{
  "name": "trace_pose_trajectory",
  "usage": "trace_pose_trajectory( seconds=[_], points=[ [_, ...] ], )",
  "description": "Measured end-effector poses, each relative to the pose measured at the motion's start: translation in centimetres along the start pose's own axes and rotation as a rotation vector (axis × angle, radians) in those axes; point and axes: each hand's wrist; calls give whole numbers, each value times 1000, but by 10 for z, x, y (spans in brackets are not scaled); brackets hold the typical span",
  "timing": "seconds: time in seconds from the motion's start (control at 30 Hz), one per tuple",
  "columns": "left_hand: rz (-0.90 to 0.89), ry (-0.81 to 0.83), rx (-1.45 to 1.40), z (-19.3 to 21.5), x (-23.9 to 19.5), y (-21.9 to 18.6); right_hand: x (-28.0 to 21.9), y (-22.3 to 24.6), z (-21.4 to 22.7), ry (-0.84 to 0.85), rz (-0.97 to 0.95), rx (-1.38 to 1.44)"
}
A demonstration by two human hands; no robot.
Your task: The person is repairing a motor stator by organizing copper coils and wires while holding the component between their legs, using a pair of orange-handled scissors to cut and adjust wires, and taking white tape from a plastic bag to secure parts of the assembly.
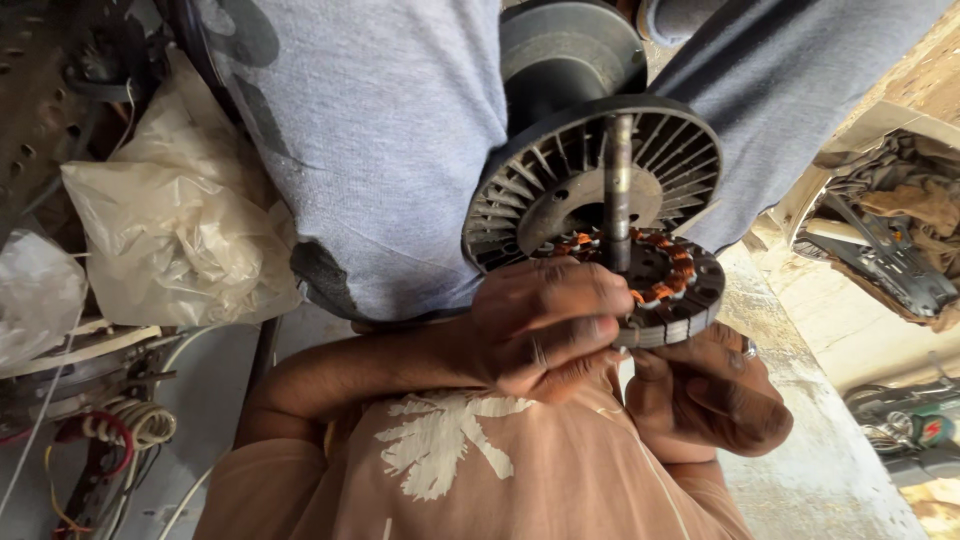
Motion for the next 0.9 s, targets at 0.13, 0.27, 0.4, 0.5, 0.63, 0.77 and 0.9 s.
trace_pose_trajectory(
  seconds=[0.13,0.27,0.4,0.5,0.63,0.77,0.9],
  points=[
    [-28,-35,-63,0,0,6,2,-26,2,-13,165,64],
    [-14,-42,-67,4,3,4,-8,-54,-13,-224,472,143],
    [-5,-65,-76,2,4,5,-9,-57,-19,-333,544,195],
    [-2,-58,-92,2,3,5,-9,-31,-5,-168,411,-53],
    [3,-54,-91,3,0,4,-9,-14,-9,-155,360,-92],
    [-14,-147,-71,-7,3,7,-4,0,-14,-90,358,-102],
    [-58,-116,-55,-3,7,7,1,-1,-17,-137,220,122]
  ],
)
Point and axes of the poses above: each hand's wrist, its own x-axis towards the middle knuckle, its own z-axis out of the back of the hand, y = z × x, and after that the axes turned 13 degrees about -y, right-handed
